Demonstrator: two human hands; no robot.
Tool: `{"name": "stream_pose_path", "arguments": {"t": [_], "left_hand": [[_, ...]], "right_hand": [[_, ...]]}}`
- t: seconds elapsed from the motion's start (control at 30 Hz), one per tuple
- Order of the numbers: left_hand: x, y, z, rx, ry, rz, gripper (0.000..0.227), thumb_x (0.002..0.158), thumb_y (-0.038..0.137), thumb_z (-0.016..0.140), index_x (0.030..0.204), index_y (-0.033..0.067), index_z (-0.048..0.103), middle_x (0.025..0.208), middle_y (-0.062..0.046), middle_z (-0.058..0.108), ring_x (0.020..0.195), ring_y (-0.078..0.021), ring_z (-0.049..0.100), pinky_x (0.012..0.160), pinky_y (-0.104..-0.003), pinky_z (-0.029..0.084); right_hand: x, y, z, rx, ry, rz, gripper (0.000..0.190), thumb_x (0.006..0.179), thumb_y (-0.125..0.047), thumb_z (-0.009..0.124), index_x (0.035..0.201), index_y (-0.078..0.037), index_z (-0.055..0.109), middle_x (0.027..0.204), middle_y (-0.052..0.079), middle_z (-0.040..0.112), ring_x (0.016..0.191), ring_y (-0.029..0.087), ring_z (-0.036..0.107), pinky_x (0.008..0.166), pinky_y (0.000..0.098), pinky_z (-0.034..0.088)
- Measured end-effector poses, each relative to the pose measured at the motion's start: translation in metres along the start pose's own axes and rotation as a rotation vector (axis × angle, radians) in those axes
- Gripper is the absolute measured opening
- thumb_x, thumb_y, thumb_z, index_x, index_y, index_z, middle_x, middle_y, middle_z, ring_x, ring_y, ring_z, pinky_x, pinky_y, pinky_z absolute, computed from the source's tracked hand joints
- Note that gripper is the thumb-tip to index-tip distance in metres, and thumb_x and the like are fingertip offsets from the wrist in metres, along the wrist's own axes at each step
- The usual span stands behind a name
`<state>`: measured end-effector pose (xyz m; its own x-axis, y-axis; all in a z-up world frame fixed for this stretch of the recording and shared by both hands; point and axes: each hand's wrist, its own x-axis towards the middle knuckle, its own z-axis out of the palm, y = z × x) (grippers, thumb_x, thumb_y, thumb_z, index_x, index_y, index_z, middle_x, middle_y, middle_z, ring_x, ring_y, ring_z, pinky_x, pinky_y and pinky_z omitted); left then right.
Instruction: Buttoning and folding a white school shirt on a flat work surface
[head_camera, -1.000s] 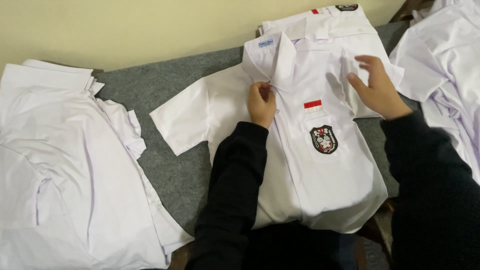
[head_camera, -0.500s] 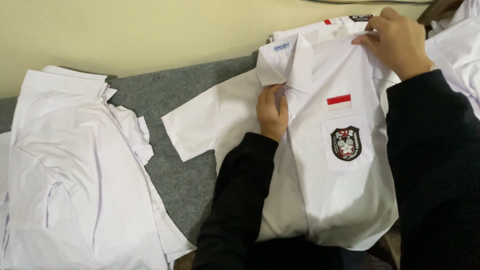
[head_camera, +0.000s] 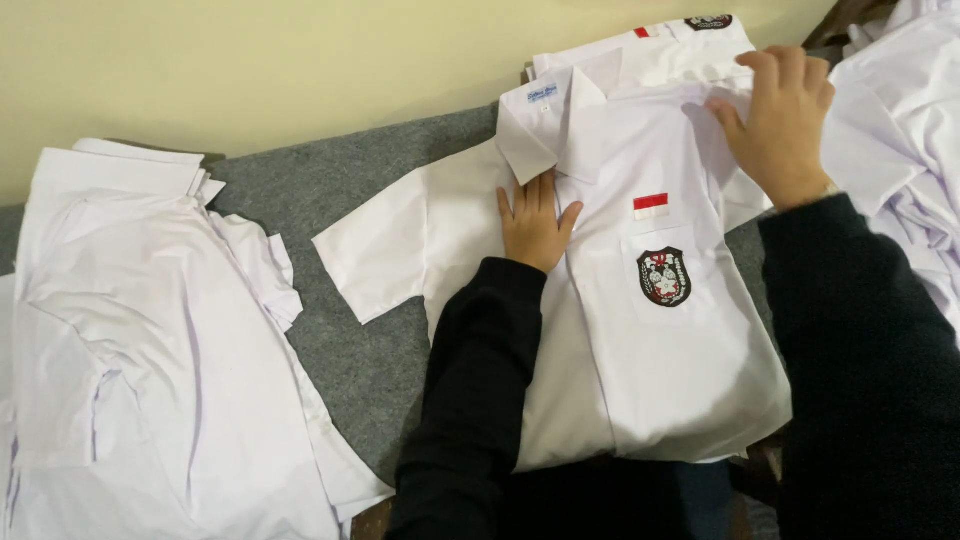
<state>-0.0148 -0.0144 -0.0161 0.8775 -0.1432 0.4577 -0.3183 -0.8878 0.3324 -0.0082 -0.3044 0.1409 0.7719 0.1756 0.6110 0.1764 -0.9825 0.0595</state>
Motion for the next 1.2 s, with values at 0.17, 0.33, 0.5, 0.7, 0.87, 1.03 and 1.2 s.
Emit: {"name": "stream_pose_path", "arguments": {"t": [0.17, 0.33, 0.5, 0.7, 0.87, 1.03, 1.2], "left_hand": [[0.001, -0.001, 0.006, 0.091, 0.016, -0.001, 0.071, 0.1, 0.06, 0.042, 0.153, 0.0128, 0.044, 0.145, -0.002, 0.057, 0.136, -0.0265, 0.048, 0.119, -0.063, 0.028], [0.006, -0.001, -0.003, 0.083, -0.018, -0.001, 0.068, 0.102, 0.054, 0.04, 0.153, 0.0092, 0.043, 0.152, -0.004, 0.051, 0.143, -0.0288, 0.041, 0.118, -0.066, 0.026], [0.011, -0.033, 0.025, -0.99, -0.012, -0.489, 0.044, 0.097, 0.036, 0.06, 0.139, 0.0217, 0.064, 0.146, -0.002, 0.059, 0.14, -0.0232, 0.052, 0.124, -0.041, 0.036], [-0.028, -0.038, -0.129, -0.198, -0.317, -0.501, 0.038, 0.095, 0.058, 0.049, 0.112, 0.0313, 0.07, 0.109, 0.005, 0.075, 0.111, -0.0255, 0.071, 0.096, -0.045, 0.056], [-0.086, -0.084, -0.195, 0.23, -0.419, -0.643, 0.074, 0.097, 0.078, 0.033, 0.108, 0.0183, 0.075, 0.102, -0.012, 0.077, 0.102, -0.0358, 0.074, 0.087, -0.048, 0.057], [-0.109, -0.102, -0.174, 0.108, -0.592, -0.646, 0.083, 0.096, 0.081, 0.037, 0.133, 0.013, 0.065, 0.123, -0.014, 0.072, 0.117, -0.0338, 0.068, 0.096, -0.049, 0.054], [-0.111, -0.115, -0.144, -0.284, -0.179, -0.655, 0.043, 0.106, 0.036, 0.055, 0.122, -0.0035, 0.06, 0.11, -0.027, 0.069, 0.109, -0.0444, 0.068, 0.088, -0.055, 0.057]], "right_hand": [[-0.076, -0.02, -0.079, 0.199, -0.395, 0.371, 0.031, 0.114, -0.028, 0.056, 0.115, 0.003, 0.059, 0.1, 0.019, 0.066, 0.091, 0.038, 0.063, 0.077, 0.0463, 0.049], [-0.13, -0.03, -0.078, 0.256, -1.022, 0.718, 0.059, 0.108, -0.054, 0.044, 0.094, -0.005, 0.073, 0.093, 0.018, 0.074, 0.084, 0.033, 0.067, 0.073, 0.0419, 0.047], [-0.165, -0.009, -0.045, 0.804, -0.664, 0.9, 0.05, 0.112, -0.04, 0.059, 0.127, 0.006, 0.067, 0.089, 0.024, 0.069, 0.07, 0.031, 0.067, 0.057, 0.0421, 0.055], [-0.172, 0.021, -0.009, 1.248, -0.714, 0.995, 0.048, 0.112, -0.046, 0.052, 0.119, 0.001, 0.064, 0.079, 0.003, 0.05, 0.056, 0.013, 0.049, 0.044, 0.023, 0.04], [-0.14, -0.03, -0.064, 1.315, -0.603, 1.021, 0.034, 0.109, -0.036, 0.06, 0.119, -0.004, 0.064, 0.079, 0.002, 0.053, 0.054, 0.012, 0.049, 0.044, 0.0207, 0.037], [-0.165, -0.009, -0.004, 1.316, -0.476, 1.064, 0.024, 0.108, -0.035, 0.064, 0.111, -0.012, 0.068, 0.083, 0.001, 0.066, 0.063, 0.012, 0.063, 0.05, 0.022, 0.049], [-0.183, 0.021, 0.051, 1.094, -0.216, 0.897, 0.014, 0.111, -0.024, 0.062, 0.104, -0.011, 0.065, 0.088, -0.001, 0.056, 0.082, 0.01, 0.053, 0.07, 0.023, 0.042]]}}
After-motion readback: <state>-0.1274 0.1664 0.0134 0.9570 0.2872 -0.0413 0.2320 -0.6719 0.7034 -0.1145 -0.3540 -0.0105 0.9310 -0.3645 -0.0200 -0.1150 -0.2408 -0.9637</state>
